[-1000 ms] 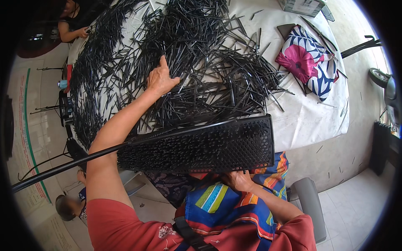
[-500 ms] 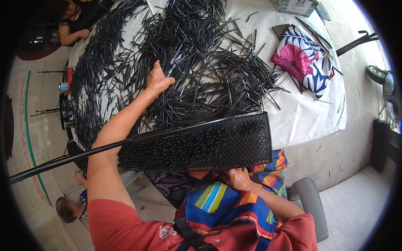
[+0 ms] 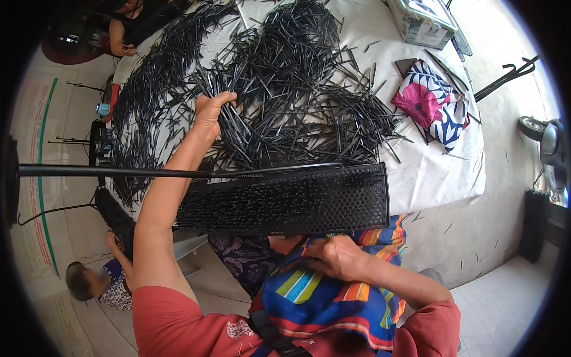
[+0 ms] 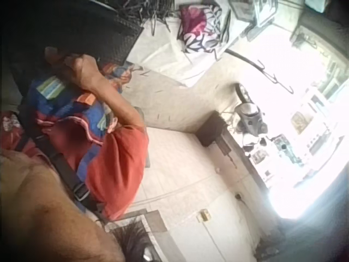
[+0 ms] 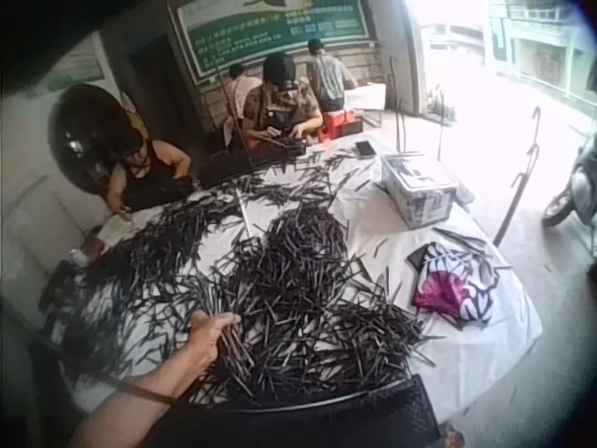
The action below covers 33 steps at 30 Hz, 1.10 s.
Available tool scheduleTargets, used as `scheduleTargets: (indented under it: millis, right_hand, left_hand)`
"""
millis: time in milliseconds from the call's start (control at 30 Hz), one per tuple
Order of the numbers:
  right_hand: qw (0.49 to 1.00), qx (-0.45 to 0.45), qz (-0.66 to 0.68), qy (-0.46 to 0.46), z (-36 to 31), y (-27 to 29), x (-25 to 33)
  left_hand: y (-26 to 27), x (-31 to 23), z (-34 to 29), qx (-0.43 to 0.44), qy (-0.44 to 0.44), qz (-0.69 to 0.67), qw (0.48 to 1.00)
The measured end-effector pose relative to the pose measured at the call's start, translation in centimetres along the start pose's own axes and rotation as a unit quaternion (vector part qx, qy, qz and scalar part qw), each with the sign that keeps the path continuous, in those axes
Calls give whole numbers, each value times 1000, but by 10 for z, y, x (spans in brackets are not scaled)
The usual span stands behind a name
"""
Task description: Inserting thin black rods into a perforated base to assemble an industrial mat or brush.
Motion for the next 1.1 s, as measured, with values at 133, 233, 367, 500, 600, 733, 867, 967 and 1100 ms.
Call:
scheduleTargets:
  millis: [133,233,367,500,600,733,867,967,1100]
  right_hand:
    - [975,-211,-56,34,59,87,22]
    - [919,-368,-131,42,125,137,29]
    - [887,-425,-177,31,213,146,17]
    - [843,-457,-282,39,238,134,13]
    - [842,-419,-339,25,242,134,6]
    - [820,-413,-376,122,241,133,16]
    - [836,-526,-104,116,230,141,-11]
    - [795,-548,261,5,250,144,-64]
    - [670,-521,528,-28,294,132,-54]
  left_hand:
    - [-8,-11,-12,12,42,-119,992]
    - [-14,-13,-12,47,73,-195,977]
    - [-33,-15,-6,89,52,-276,956]
    - [-55,-20,-13,110,101,-379,913]
    - [-54,-19,-8,119,89,-411,900]
    - [-38,-9,8,80,85,-348,930]
    - [-28,-20,8,4,28,-392,919]
    - [-31,-33,-3,-38,-15,-414,909]
    - [-38,-43,-22,-57,-83,-366,925]
Point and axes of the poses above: each hand's wrist, its own z-axis towards the middle knuckle, its own y-axis out of the back of the hand, x = y × z, the point moved 6 cm from there along z, towards the middle knuckle, and after that the axes turned 2 degrees about y, right-handed, at the moved point
